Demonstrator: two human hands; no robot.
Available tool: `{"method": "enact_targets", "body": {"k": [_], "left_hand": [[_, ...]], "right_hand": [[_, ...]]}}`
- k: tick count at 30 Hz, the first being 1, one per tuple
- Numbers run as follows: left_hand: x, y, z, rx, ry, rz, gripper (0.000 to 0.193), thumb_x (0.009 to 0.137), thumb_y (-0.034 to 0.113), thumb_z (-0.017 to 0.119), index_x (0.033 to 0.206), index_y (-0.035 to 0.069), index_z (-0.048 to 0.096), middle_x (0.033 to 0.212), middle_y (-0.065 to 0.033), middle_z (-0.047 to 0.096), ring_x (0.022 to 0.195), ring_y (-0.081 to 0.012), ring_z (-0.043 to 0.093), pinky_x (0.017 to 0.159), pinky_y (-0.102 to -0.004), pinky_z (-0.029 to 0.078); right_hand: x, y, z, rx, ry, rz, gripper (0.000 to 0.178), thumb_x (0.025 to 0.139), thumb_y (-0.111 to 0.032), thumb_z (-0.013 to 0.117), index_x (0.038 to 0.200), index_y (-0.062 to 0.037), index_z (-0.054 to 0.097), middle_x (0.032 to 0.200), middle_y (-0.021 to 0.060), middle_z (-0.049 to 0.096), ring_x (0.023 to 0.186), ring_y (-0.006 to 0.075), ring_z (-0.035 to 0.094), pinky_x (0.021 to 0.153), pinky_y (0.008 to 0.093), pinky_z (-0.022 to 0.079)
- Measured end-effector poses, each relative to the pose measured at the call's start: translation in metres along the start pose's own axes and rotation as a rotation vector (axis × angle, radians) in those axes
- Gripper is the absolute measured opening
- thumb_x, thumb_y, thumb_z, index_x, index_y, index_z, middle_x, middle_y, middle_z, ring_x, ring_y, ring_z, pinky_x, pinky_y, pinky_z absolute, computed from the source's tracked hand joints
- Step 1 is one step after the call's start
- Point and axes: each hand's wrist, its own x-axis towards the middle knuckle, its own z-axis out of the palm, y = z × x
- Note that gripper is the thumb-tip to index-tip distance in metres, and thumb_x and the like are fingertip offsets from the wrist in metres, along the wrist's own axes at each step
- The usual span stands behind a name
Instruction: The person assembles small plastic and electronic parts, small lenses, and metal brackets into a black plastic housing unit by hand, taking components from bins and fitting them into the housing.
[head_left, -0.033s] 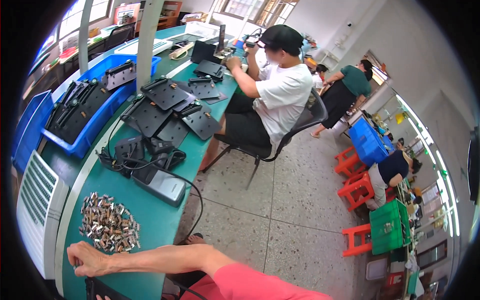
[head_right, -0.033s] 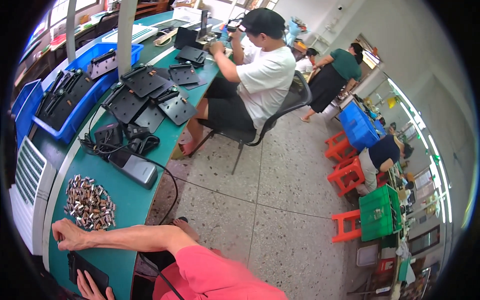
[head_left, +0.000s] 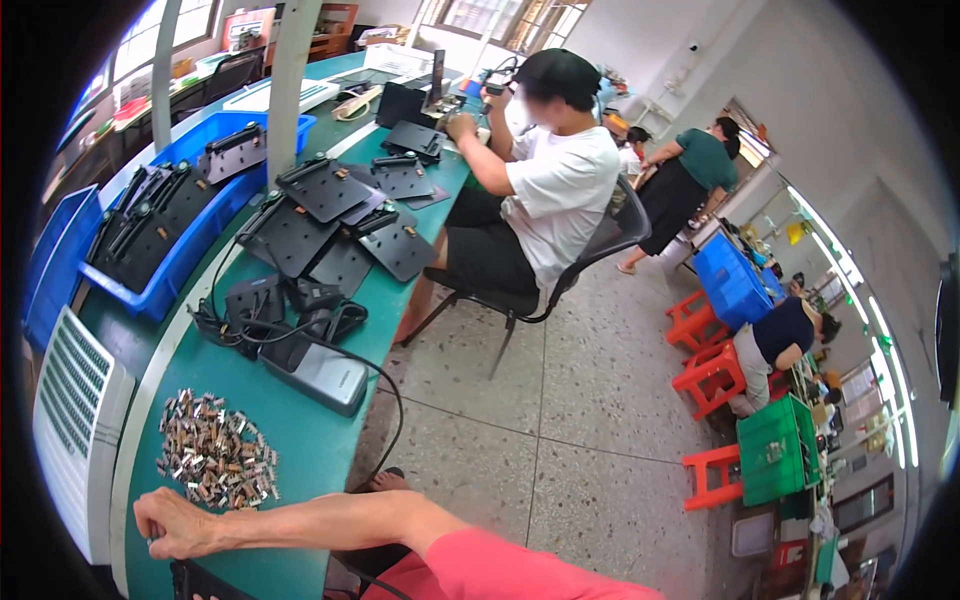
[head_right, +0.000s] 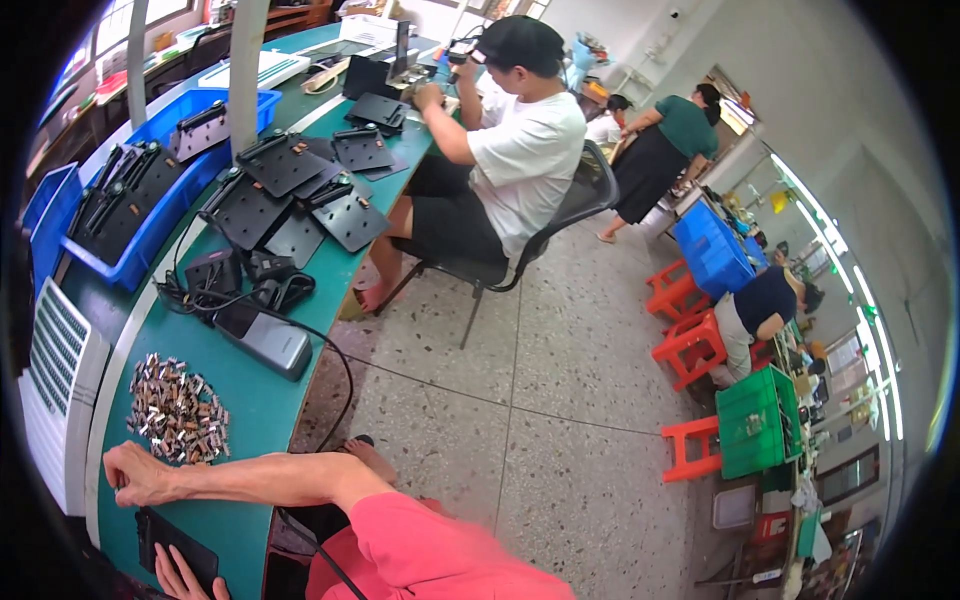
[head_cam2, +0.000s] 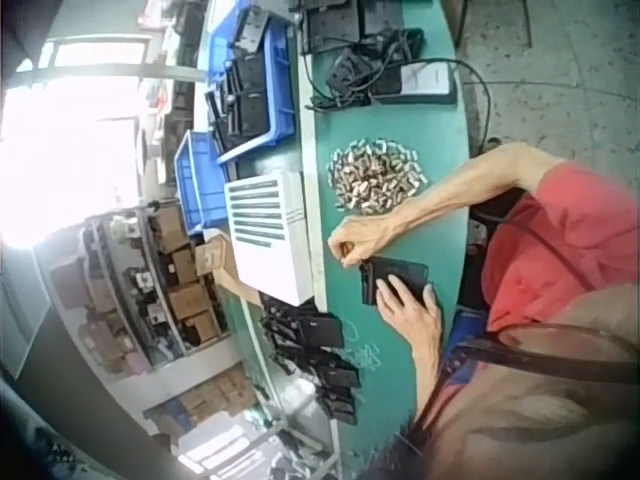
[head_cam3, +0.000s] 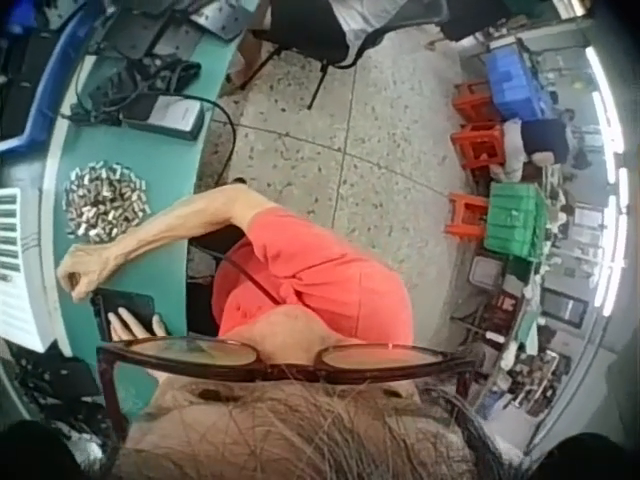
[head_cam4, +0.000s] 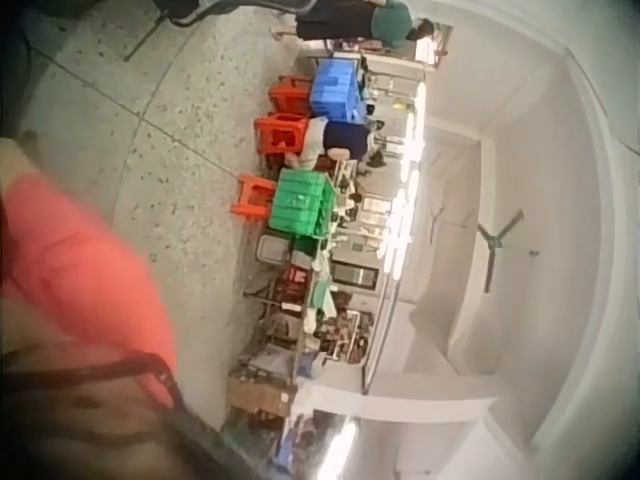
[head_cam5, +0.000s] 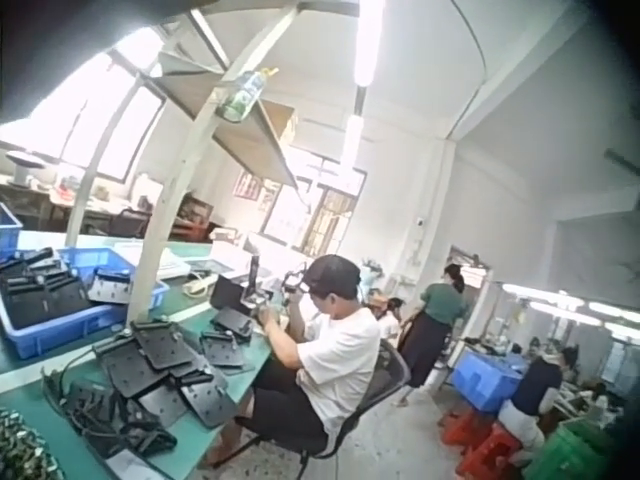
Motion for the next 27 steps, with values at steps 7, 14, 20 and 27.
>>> {"method": "enact_targets", "body": {"k": [7,14,20,27], "left_hand": [[-0.002,0.001,0.006,0.066,0.020,0.001,0.063,0.093,0.040,0.064,0.143,0.003,0.049,0.150,-0.0213,0.041,0.133,-0.0378,0.044,0.107,-0.0542,0.040],[0.011,-0.012,0.041,-0.194,0.511,0.202,0.042,0.093,0.030,0.066,0.117,-0.004,0.064,0.113,-0.0233,0.064,0.099,-0.0327,0.065,0.085,-0.0434,0.056],[-0.001,-0.014,0.020,-0.061,0.052,0.084,0.072,0.092,0.050,0.057,0.135,-0.007,0.047,0.138,-0.0318,0.045,0.120,-0.0485,0.047,0.101,-0.0576,0.040],[0.001,-0.012,0.024,-0.159,0.150,0.072,0.073,0.096,0.055,0.050,0.134,-0.007,0.047,0.137,-0.0328,0.045,0.119,-0.0489,0.047,0.101,-0.0570,0.042]], "right_hand": [[0.005,-0.011,-0.006,0.029,0.047,0.041,0.017,0.055,-0.003,0.068,0.066,0.0040,0.056,0.062,0.0129,0.059,0.055,0.0213,0.060,0.049,0.0330,0.047],[0.009,0.007,0.003,0.068,0.151,0.033,0.020,0.051,-0.006,0.067,0.067,0.0057,0.063,0.058,0.0143,0.061,0.051,0.0227,0.061,0.048,0.0318,0.048],[0.015,0.044,0.013,-0.058,0.173,-0.130,0.019,0.050,-0.005,0.066,0.066,0.0061,0.067,0.058,0.0163,0.061,0.051,0.0259,0.061,0.046,0.0338,0.048],[0.011,0.069,0.021,-0.060,0.083,-0.211,0.016,0.055,-0.007,0.070,0.068,-0.0051,0.060,0.076,0.0116,0.052,0.074,0.0267,0.054,0.064,0.0376,0.043]]}}
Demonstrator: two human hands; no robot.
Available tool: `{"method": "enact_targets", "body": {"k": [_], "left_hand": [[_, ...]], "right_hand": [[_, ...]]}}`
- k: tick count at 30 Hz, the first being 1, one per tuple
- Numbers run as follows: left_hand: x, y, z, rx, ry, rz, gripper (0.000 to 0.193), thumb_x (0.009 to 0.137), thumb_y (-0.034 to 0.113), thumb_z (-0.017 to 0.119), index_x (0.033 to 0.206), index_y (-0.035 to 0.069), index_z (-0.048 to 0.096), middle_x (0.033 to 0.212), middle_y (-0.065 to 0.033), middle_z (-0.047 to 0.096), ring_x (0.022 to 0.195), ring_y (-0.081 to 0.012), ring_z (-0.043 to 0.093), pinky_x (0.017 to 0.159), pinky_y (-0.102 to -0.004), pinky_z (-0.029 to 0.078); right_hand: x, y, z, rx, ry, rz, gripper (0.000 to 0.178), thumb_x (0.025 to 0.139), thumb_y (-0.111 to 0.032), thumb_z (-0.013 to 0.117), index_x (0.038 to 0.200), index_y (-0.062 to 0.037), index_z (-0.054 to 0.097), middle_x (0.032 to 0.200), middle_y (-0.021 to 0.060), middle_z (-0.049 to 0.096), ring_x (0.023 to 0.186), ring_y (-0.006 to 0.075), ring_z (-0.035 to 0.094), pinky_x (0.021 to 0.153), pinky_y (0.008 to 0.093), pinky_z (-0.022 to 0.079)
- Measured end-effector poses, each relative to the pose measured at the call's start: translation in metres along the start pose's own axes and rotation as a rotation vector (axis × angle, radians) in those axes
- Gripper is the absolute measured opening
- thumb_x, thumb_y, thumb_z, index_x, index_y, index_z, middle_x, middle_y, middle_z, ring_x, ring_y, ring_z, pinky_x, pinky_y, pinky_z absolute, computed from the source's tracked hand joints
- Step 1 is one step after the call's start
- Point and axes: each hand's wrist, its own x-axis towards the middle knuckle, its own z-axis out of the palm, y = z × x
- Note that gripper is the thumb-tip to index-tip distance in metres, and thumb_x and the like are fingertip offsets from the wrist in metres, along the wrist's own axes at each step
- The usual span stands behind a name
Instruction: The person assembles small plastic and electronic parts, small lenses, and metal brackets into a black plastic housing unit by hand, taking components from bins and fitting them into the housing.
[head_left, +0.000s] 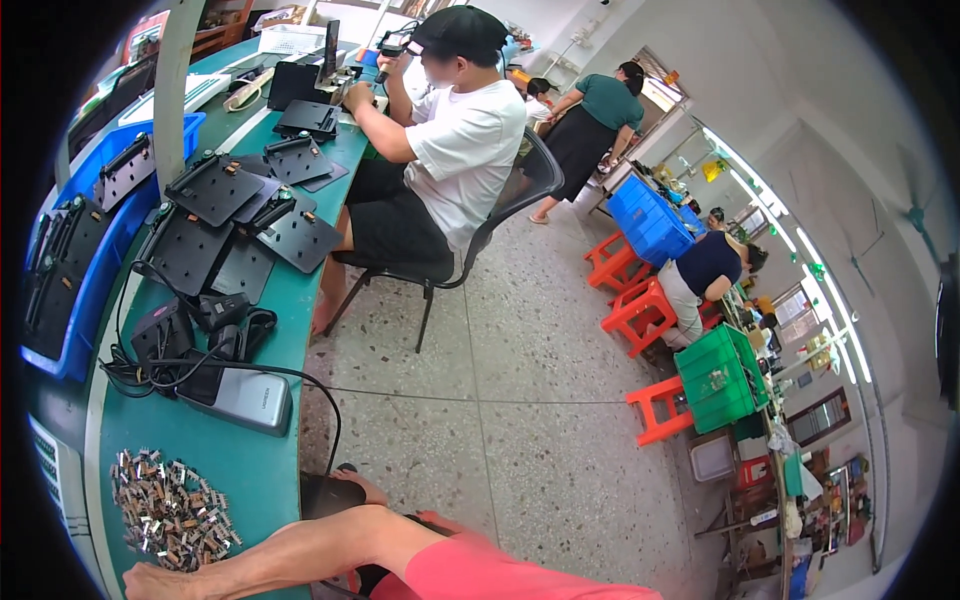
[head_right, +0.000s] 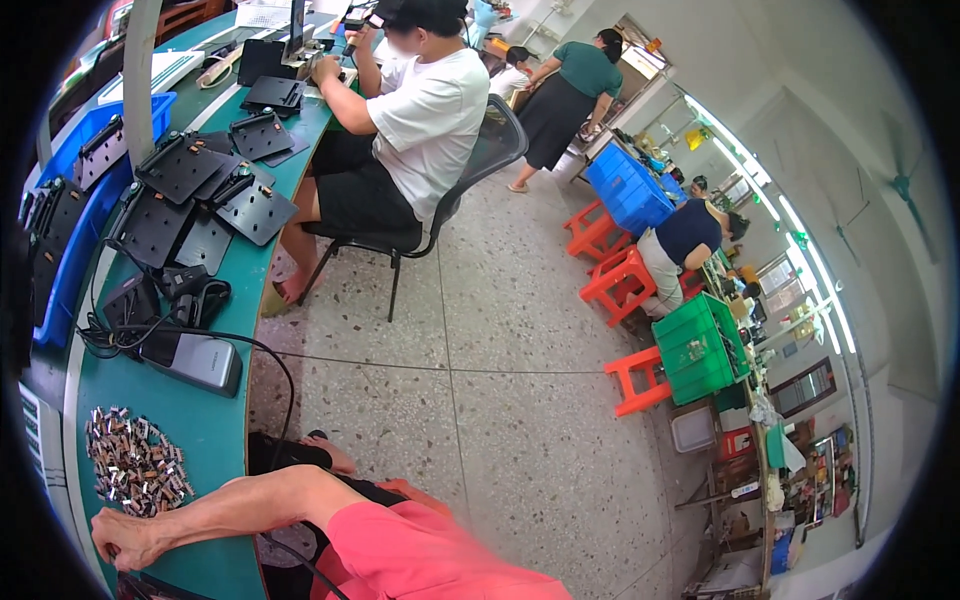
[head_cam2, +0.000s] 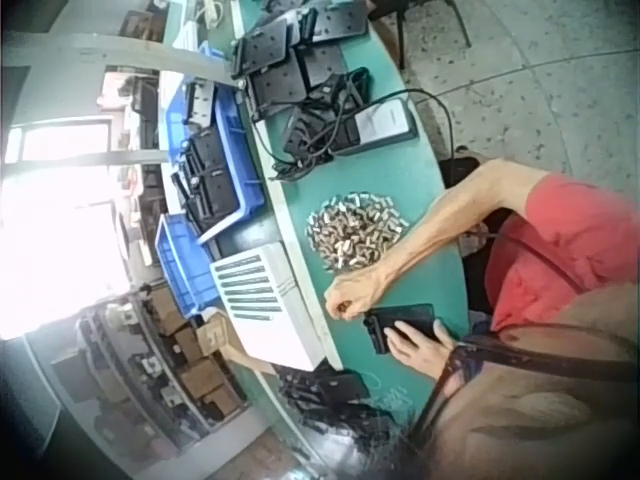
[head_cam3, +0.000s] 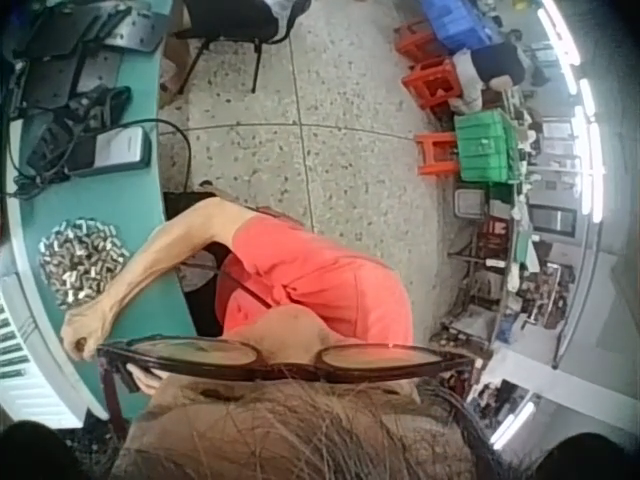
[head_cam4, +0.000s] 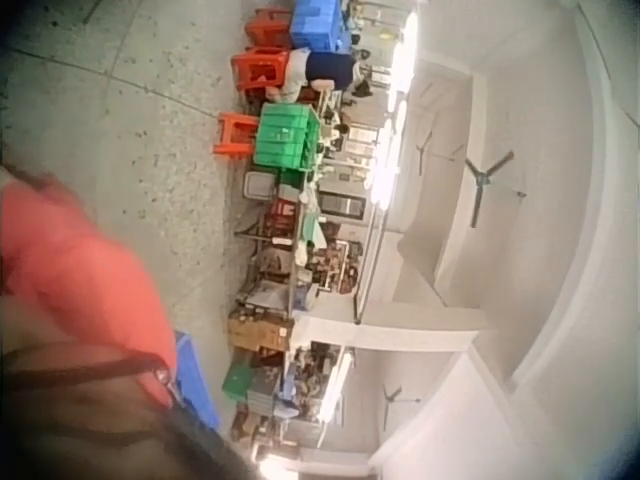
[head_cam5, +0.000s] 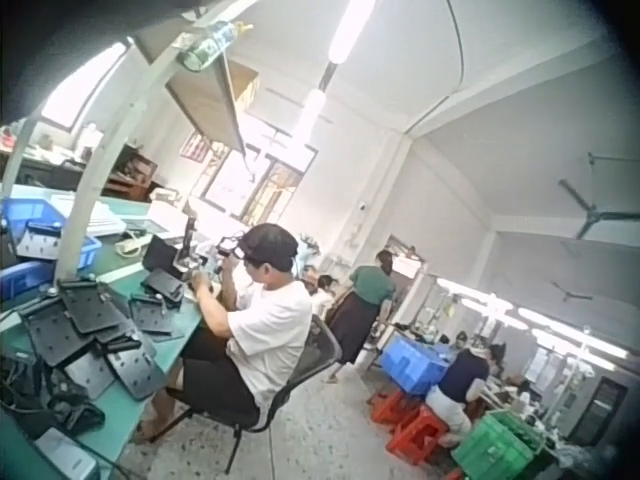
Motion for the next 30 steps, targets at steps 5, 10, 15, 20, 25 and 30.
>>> {"method": "enact_targets", "body": {"k": [5,10,15,20,25,30], "left_hand": [[-0.005,-0.011,0.000,0.061,-0.040,0.038,0.073,0.095,0.054,0.053,0.135,-0.007,0.047,0.137,-0.0329,0.045,0.120,-0.0491,0.047,0.101,-0.0572,0.041],[0.012,0.008,-0.012,0.516,-0.314,0.156,0.074,0.093,0.054,0.055,0.136,-0.006,0.047,0.139,-0.0326,0.044,0.122,-0.0487,0.046,0.101,-0.0578,0.041],[0.008,0.016,0.009,0.286,0.335,-0.041,0.033,0.097,0.025,0.056,0.112,-0.003,0.066,0.112,-0.0218,0.063,0.098,-0.0372,0.063,0.085,-0.0441,0.055],[0.016,0.021,-0.024,0.072,-0.076,-0.085,0.048,0.091,0.032,0.064,0.128,0.002,0.057,0.132,-0.0186,0.053,0.121,-0.0403,0.049,0.105,-0.0526,0.038],[0.014,0.014,-0.008,-0.011,-0.185,-0.153,0.074,0.084,0.040,0.066,0.138,-0.006,0.045,0.147,-0.0270,0.037,0.133,-0.0453,0.036,0.109,-0.0543,0.029],[-0.004,0.014,-0.010,0.064,-0.180,-0.206,0.073,0.085,0.047,0.063,0.137,-0.002,0.048,0.147,-0.0253,0.038,0.131,-0.0429,0.039,0.107,-0.0555,0.032]], "right_hand": [[-0.002,-0.010,0.005,0.002,-0.040,-0.024,0.017,0.055,-0.006,0.070,0.069,-0.0048,0.060,0.078,0.0116,0.052,0.075,0.0266,0.054,0.064,0.0380,0.042],[-0.011,-0.014,-0.002,0.023,0.007,0.035,0.021,0.053,-0.007,0.071,0.069,-0.0042,0.058,0.076,0.0114,0.050,0.072,0.0264,0.053,0.064,0.0383,0.042],[0.002,-0.034,0.011,0.069,-0.070,0.154,0.018,0.051,-0.007,0.071,0.067,-0.0022,0.064,0.072,0.0138,0.060,0.072,0.0292,0.060,0.066,0.0397,0.048],[0.004,-0.080,-0.019,-0.054,-0.151,0.109,0.019,0.058,-0.010,0.067,0.076,-0.0031,0.069,0.082,0.0142,0.065,0.089,0.0342,0.061,0.080,0.0434,0.049],[0.008,-0.115,-0.065,-0.211,-0.282,0.159,0.024,0.071,-0.010,0.071,0.094,-0.0040,0.071,0.091,0.0150,0.067,0.089,0.0322,0.064,0.082,0.0419,0.051],[0.004,-0.119,-0.060,-0.140,-0.390,0.357,0.026,0.081,-0.006,0.073,0.107,-0.0043,0.071,0.096,0.0082,0.066,0.087,0.0176,0.063,0.079,0.0293,0.052]]}}
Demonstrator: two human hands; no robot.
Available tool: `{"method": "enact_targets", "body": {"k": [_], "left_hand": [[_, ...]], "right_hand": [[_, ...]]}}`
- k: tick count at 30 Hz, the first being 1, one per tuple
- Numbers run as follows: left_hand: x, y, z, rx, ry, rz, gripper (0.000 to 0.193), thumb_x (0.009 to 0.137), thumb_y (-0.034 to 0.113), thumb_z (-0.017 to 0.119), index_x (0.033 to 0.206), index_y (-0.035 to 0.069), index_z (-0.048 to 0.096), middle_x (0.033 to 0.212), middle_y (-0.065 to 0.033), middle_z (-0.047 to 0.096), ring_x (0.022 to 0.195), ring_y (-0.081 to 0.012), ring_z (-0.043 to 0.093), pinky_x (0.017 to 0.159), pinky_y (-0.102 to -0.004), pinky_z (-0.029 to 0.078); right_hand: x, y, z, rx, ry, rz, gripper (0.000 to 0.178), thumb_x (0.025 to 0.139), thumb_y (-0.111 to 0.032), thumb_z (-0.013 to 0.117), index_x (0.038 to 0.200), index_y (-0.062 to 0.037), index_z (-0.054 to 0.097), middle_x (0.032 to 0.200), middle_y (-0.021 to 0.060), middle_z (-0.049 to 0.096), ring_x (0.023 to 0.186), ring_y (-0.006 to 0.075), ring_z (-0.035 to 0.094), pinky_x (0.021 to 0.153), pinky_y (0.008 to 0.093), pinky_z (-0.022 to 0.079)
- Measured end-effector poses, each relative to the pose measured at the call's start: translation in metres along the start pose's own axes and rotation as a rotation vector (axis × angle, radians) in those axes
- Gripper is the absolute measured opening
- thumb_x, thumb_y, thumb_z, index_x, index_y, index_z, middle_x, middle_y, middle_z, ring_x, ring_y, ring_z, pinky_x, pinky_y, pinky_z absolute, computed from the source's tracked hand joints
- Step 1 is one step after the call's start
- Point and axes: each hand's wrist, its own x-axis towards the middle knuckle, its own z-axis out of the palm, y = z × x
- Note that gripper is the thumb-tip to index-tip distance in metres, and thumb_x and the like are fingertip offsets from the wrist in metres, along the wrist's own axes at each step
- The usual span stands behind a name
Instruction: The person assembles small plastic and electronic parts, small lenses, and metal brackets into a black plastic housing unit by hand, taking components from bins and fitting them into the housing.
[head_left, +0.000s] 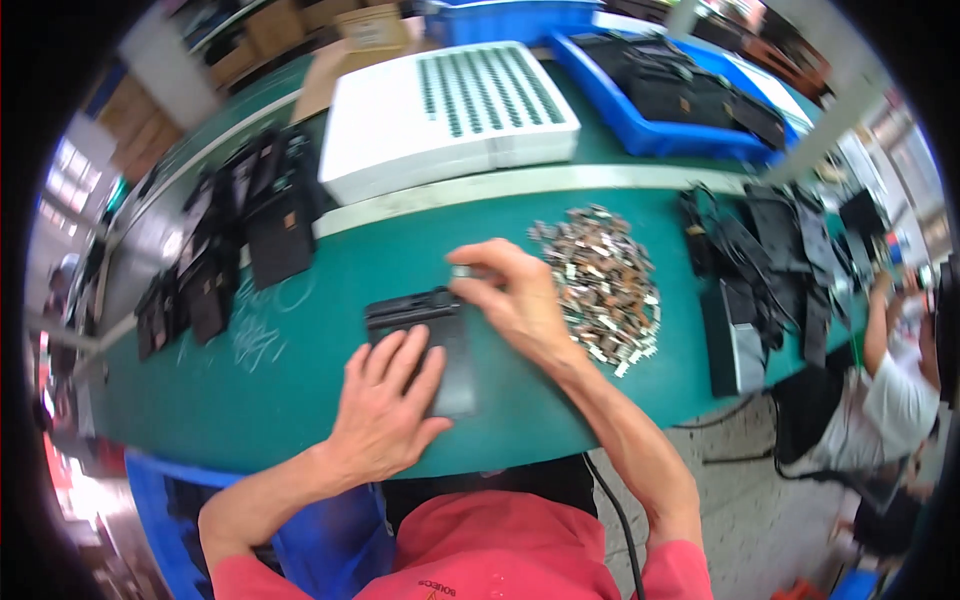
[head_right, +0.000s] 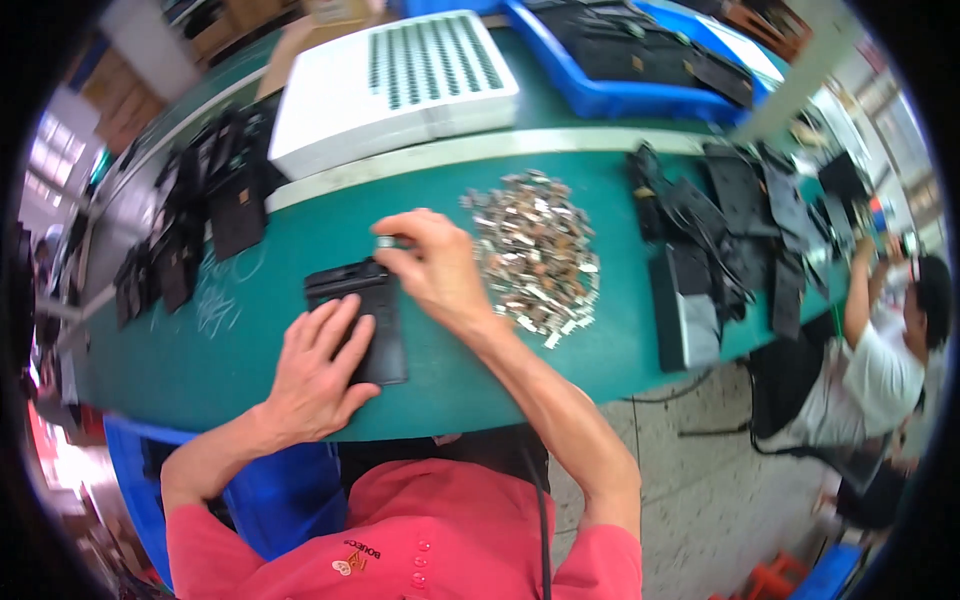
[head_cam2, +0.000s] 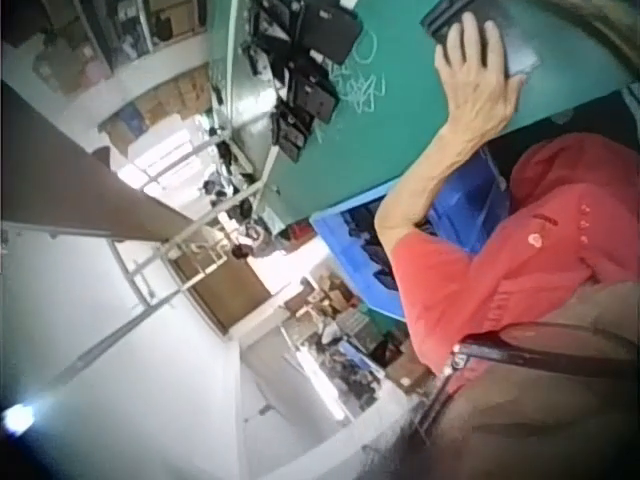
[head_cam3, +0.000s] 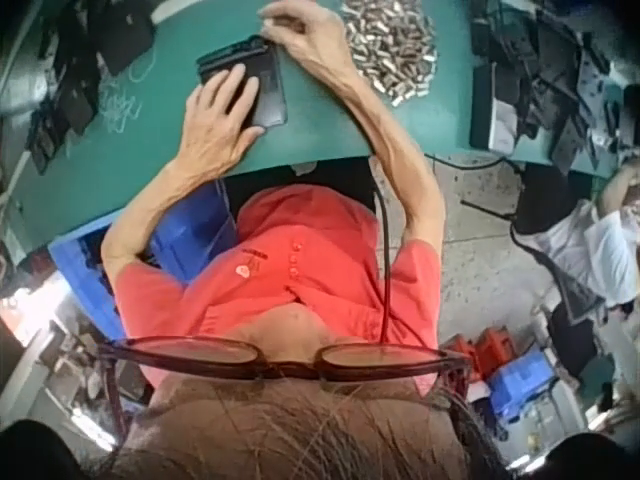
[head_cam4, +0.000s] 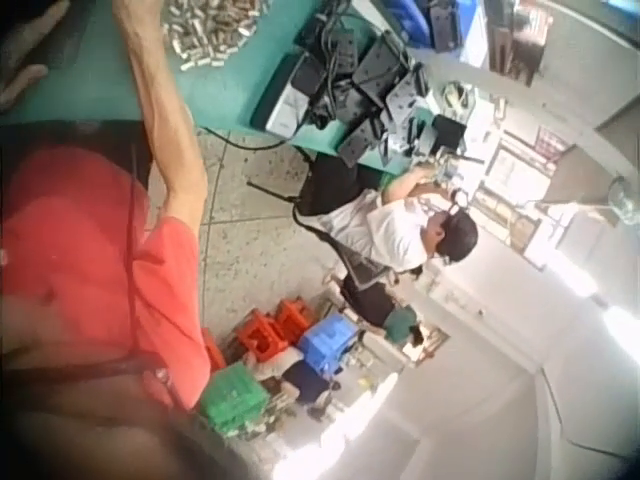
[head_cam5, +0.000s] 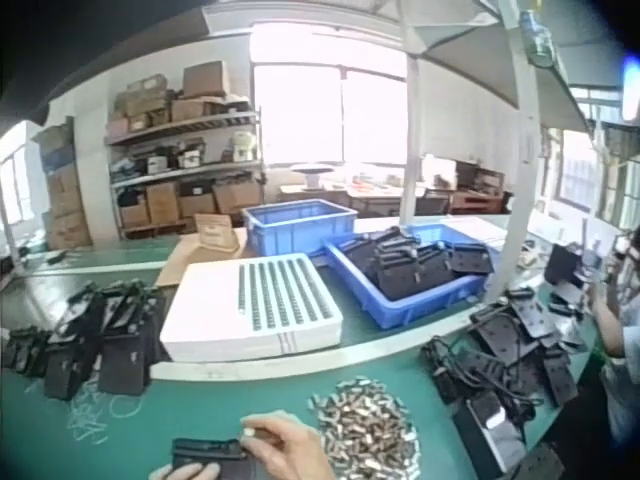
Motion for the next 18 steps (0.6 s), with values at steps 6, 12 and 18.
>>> {"method": "enact_targets", "body": {"k": [6,12,18], "left_hand": [[-0.005,0.018,0.001,-0.045,0.087,-0.031,0.072,0.080,0.043,0.071,0.135,0.001,0.051,0.145,-0.0236,0.041,0.130,-0.0388,0.040,0.103,-0.0548,0.034],[-0.003,0.019,0.006,-0.079,0.119,-0.044,0.073,0.078,0.043,0.074,0.133,0.000,0.052,0.144,-0.0231,0.042,0.129,-0.0374,0.041,0.103,-0.0541,0.032],[-0.002,0.019,0.009,-0.059,0.150,-0.035,0.072,0.078,0.043,0.074,0.131,0.000,0.052,0.140,-0.0243,0.043,0.128,-0.0362,0.042,0.097,-0.0581,0.037]], "right_hand": [[-0.013,-0.016,-0.009,-0.061,-0.048,0.072,0.029,0.076,-0.007,0.075,0.105,-0.0071,0.073,0.097,0.0106,0.069,0.087,0.0224,0.064,0.076,0.0333,0.054],[-0.015,-0.019,-0.008,-0.176,-0.083,-0.015,0.028,0.075,-0.006,0.076,0.103,-0.0079,0.074,0.099,0.0075,0.071,0.091,0.0226,0.062,0.078,0.0344,0.052],[-0.014,-0.017,-0.003,-0.264,-0.106,-0.090,0.027,0.076,-0.006,0.078,0.103,-0.0083,0.074,0.101,0.0050,0.070,0.096,0.0197,0.060,0.079,0.0311,0.049]]}}
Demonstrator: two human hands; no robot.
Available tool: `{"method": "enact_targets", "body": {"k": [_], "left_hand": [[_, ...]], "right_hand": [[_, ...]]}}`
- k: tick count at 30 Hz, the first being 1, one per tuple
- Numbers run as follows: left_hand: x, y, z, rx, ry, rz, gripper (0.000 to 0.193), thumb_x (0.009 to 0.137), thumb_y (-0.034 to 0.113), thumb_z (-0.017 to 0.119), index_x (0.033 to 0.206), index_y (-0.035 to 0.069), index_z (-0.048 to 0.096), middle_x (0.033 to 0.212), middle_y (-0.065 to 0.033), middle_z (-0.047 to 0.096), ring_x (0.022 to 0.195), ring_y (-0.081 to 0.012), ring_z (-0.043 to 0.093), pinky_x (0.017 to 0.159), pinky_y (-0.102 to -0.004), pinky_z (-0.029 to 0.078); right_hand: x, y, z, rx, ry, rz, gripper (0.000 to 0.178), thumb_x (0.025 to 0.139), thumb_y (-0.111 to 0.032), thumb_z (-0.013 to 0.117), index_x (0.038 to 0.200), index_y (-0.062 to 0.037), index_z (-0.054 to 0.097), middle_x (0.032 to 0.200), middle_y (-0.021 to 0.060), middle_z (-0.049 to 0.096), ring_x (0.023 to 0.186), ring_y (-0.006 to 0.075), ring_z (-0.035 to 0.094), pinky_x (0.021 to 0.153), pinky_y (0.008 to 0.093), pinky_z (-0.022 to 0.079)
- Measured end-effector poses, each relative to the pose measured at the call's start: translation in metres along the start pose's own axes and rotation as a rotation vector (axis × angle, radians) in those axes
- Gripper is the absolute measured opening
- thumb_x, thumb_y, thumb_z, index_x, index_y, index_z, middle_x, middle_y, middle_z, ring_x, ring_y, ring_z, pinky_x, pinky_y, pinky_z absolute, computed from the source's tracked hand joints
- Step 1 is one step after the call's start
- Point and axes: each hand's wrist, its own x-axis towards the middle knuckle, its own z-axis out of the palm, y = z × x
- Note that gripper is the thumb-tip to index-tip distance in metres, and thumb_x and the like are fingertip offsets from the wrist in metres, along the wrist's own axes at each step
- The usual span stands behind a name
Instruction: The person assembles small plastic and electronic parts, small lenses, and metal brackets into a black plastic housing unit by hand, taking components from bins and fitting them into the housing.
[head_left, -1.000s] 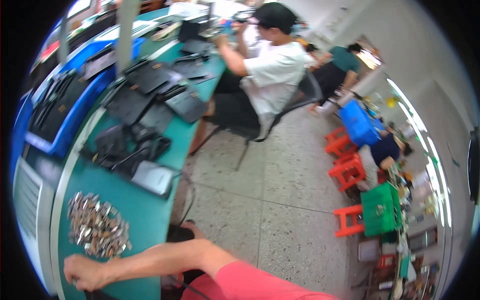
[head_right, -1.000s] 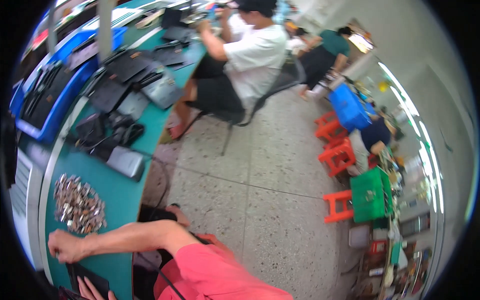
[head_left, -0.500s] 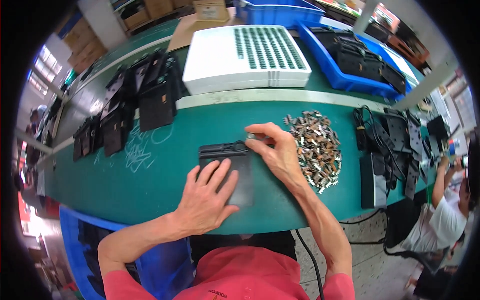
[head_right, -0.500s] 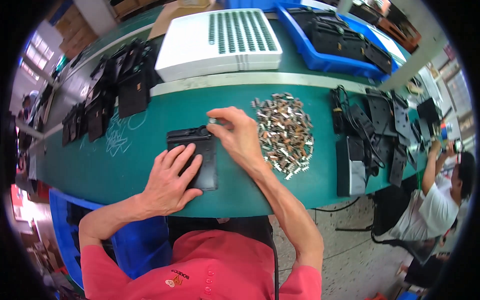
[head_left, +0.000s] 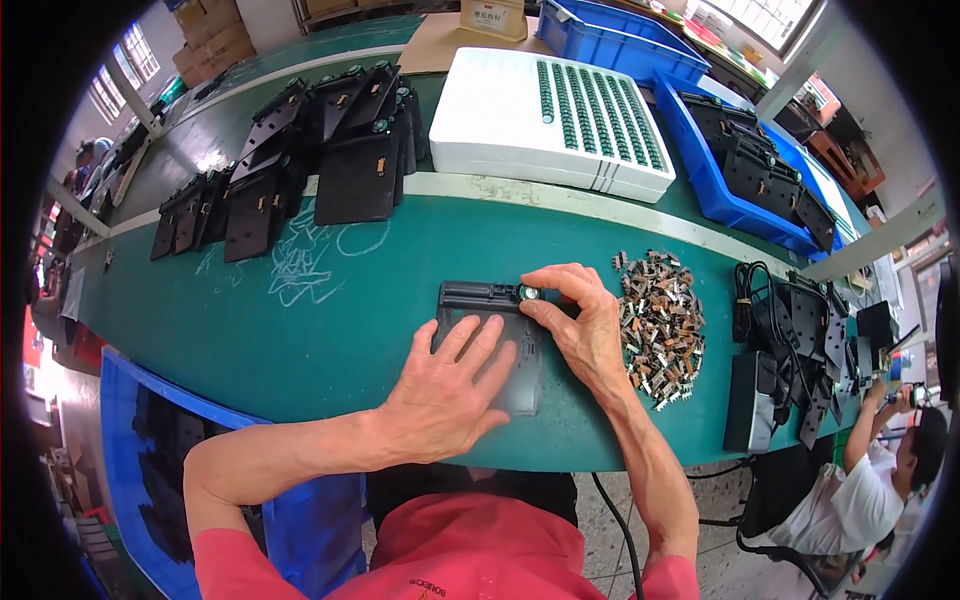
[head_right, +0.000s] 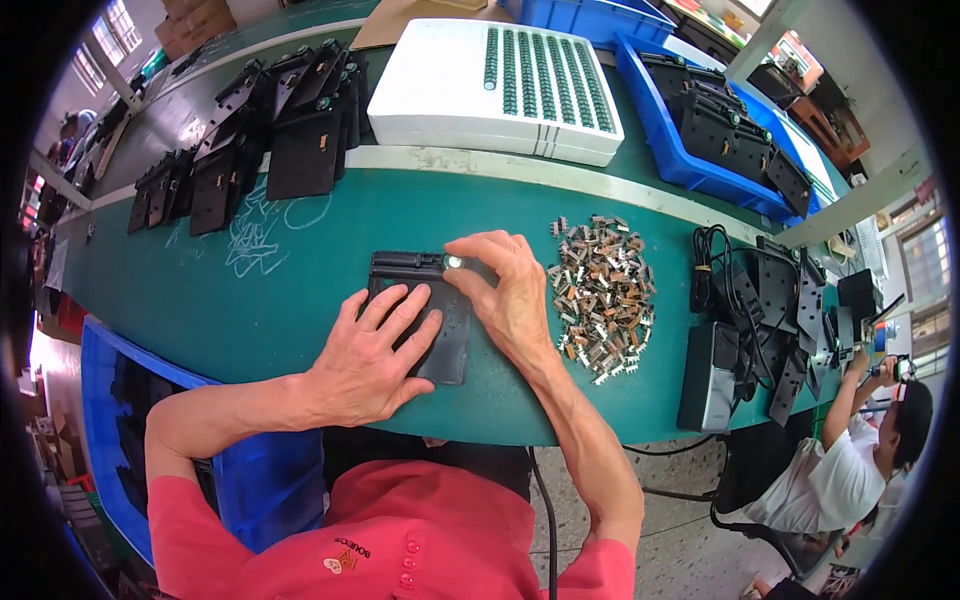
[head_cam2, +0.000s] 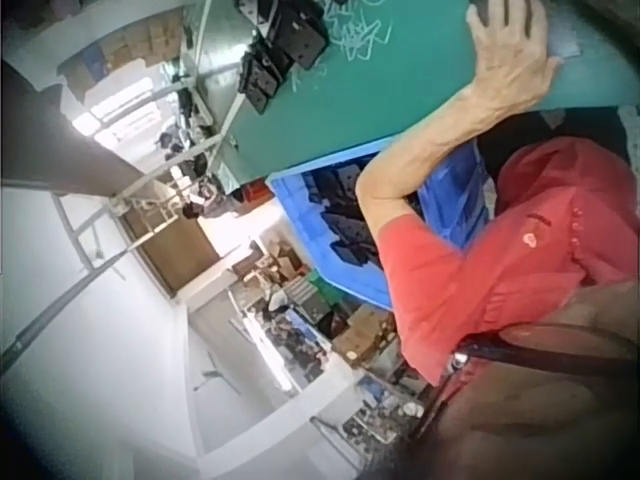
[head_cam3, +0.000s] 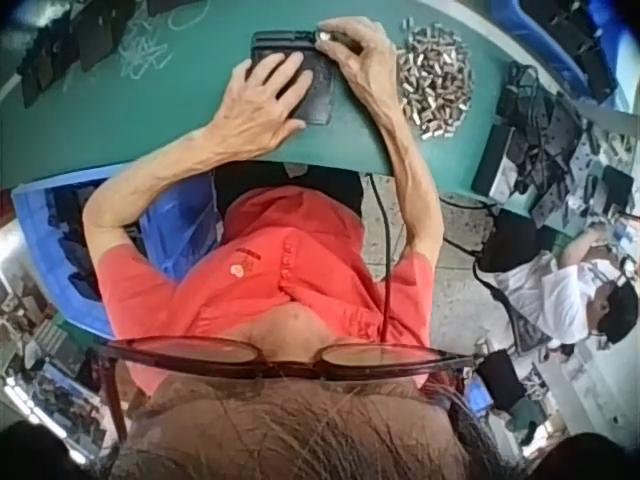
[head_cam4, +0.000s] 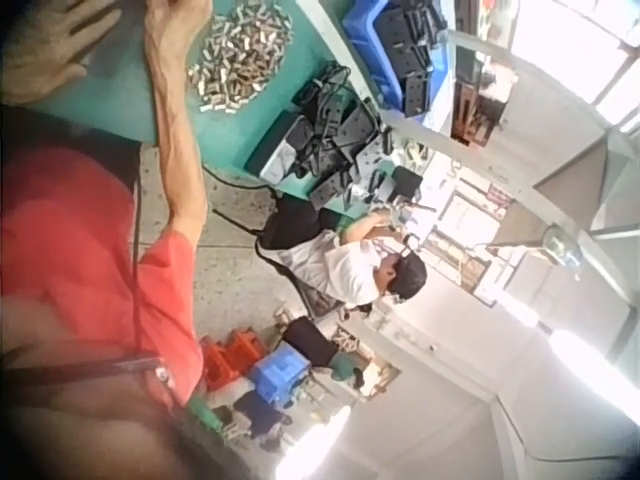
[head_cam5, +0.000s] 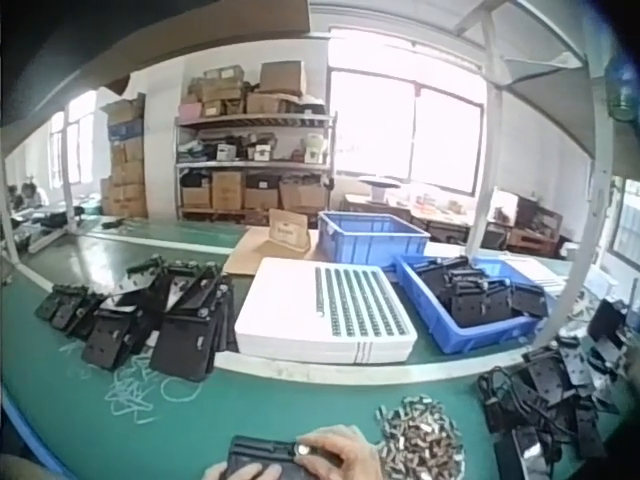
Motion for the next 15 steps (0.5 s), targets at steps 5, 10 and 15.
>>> {"method": "enact_targets", "body": {"k": [5,10,15], "left_hand": [[-0.0002,0.0012,-0.0009,-0.015,-0.029,-0.021,0.074,0.078,0.043,0.074,0.133,0.000,0.052,0.143,-0.0234,0.042,0.130,-0.0372,0.040,0.102,-0.0564,0.032],[0.0001,0.0010,-0.0020,-0.011,-0.036,-0.018,0.073,0.078,0.044,0.073,0.133,0.000,0.052,0.143,-0.0234,0.041,0.131,-0.0371,0.039,0.102,-0.0567,0.032],[-0.0001,0.0012,-0.0014,-0.011,-0.047,-0.022,0.073,0.079,0.043,0.073,0.134,0.000,0.052,0.144,-0.0239,0.041,0.131,-0.0374,0.039,0.103,-0.0568,0.031]], "right_hand": [[0.0014,-0.0004,0.0018,-0.014,0.006,-0.008,0.026,0.073,-0.005,0.075,0.099,-0.0072,0.073,0.100,0.0085,0.068,0.094,0.0270,0.060,0.083,0.0370,0.049],[0.0035,-0.0001,0.0003,-0.035,-0.039,0.002,0.025,0.075,-0.007,0.074,0.100,-0.0073,0.074,0.101,0.0088,0.068,0.095,0.0273,0.060,0.084,0.0372,0.049],[0.0040,-0.0023,0.0000,-0.065,-0.056,0.026,0.025,0.075,-0.009,0.073,0.100,-0.0072,0.074,0.101,0.0091,0.068,0.095,0.0280,0.060,0.084,0.0382,0.048]]}}
